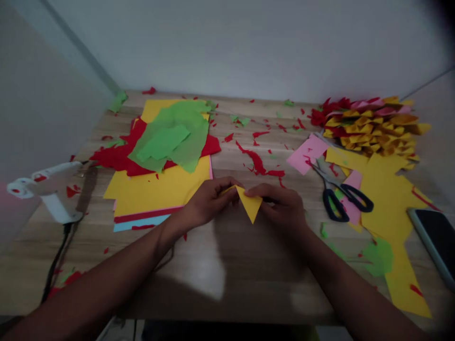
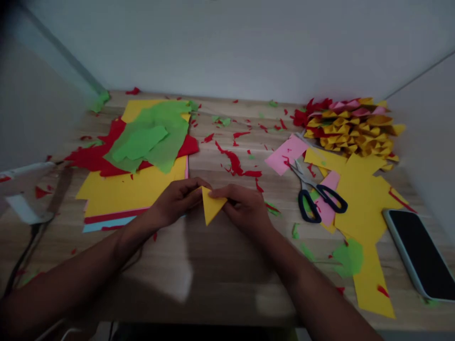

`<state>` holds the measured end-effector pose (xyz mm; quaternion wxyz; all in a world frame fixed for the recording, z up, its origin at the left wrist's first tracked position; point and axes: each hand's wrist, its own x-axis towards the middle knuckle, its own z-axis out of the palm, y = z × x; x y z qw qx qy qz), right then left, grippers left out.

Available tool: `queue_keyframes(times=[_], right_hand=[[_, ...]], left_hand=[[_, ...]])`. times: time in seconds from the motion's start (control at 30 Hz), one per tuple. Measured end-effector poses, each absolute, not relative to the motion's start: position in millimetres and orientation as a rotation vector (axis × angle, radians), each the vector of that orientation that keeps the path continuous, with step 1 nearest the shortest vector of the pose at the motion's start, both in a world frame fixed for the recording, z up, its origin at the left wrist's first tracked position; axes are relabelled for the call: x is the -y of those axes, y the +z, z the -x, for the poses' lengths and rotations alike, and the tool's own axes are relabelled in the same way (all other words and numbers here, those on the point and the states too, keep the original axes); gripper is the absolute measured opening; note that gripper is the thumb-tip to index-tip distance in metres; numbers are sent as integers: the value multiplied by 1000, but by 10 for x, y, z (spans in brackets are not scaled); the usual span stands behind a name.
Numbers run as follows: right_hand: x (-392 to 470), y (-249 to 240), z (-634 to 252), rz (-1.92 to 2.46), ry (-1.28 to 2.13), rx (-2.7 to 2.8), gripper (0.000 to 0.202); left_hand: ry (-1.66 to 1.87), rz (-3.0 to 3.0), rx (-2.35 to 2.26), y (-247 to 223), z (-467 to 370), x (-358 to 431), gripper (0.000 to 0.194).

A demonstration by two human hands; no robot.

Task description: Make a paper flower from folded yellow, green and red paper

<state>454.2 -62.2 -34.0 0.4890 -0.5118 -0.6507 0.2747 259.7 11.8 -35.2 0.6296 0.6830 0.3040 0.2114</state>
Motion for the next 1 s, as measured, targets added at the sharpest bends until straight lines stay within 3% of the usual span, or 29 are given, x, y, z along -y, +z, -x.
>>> queue_keyframes(times=[0.13,0.37,0.77,0.9,1.0], right_hand=[[669,-314,-4557,1216,628,1618,27],[696,-335,-4510,1297,755,1547,13],[672,-259,-4639,1064,756,1858,38],[689,-208,-4627,1194,943,1512,35],[667,-205,-4552,1388,1075,1256,20]], left_hand=[[400,-1460,-661,-302,-2566,-116,35],[315,-1462,-648,-273,-2575,-75,36],[432,-1453,-646,-297,-2579,-92,34],[492,-1504,-736,-290,-2613,-81,34],[481,-1606,-746,-281,-2641,-67,34]])
